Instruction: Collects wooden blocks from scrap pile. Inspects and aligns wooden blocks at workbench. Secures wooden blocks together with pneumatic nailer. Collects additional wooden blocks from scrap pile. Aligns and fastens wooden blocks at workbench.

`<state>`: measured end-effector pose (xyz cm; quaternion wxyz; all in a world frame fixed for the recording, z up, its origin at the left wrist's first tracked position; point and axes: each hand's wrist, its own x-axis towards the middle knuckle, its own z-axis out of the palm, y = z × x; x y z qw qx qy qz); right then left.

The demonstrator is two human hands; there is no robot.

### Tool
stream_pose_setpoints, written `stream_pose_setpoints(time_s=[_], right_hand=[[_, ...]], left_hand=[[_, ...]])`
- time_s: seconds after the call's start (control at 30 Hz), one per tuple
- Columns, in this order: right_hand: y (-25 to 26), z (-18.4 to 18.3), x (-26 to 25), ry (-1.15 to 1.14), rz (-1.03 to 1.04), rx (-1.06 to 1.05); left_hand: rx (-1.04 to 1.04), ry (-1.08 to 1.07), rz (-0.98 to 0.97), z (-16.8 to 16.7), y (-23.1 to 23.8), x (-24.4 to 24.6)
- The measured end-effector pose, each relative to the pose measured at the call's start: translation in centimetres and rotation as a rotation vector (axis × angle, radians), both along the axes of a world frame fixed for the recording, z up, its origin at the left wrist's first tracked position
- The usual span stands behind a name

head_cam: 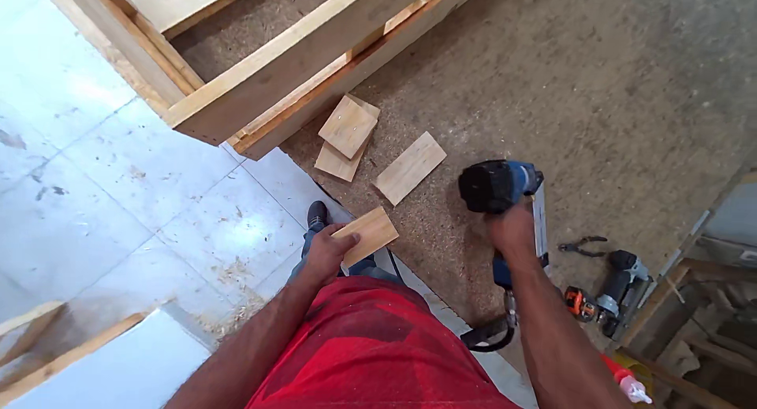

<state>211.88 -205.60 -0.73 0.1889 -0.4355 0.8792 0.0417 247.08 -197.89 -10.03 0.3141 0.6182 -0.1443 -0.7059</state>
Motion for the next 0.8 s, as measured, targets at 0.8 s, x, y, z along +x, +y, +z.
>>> stream_pose_setpoints(time_s=[0.8], right_hand=[[7.3,12.5,12.3,-0.481,0.549,0.218]], left_hand=[[-0.003,-0.022,-0.093,-0.6,-0.6,-0.4]])
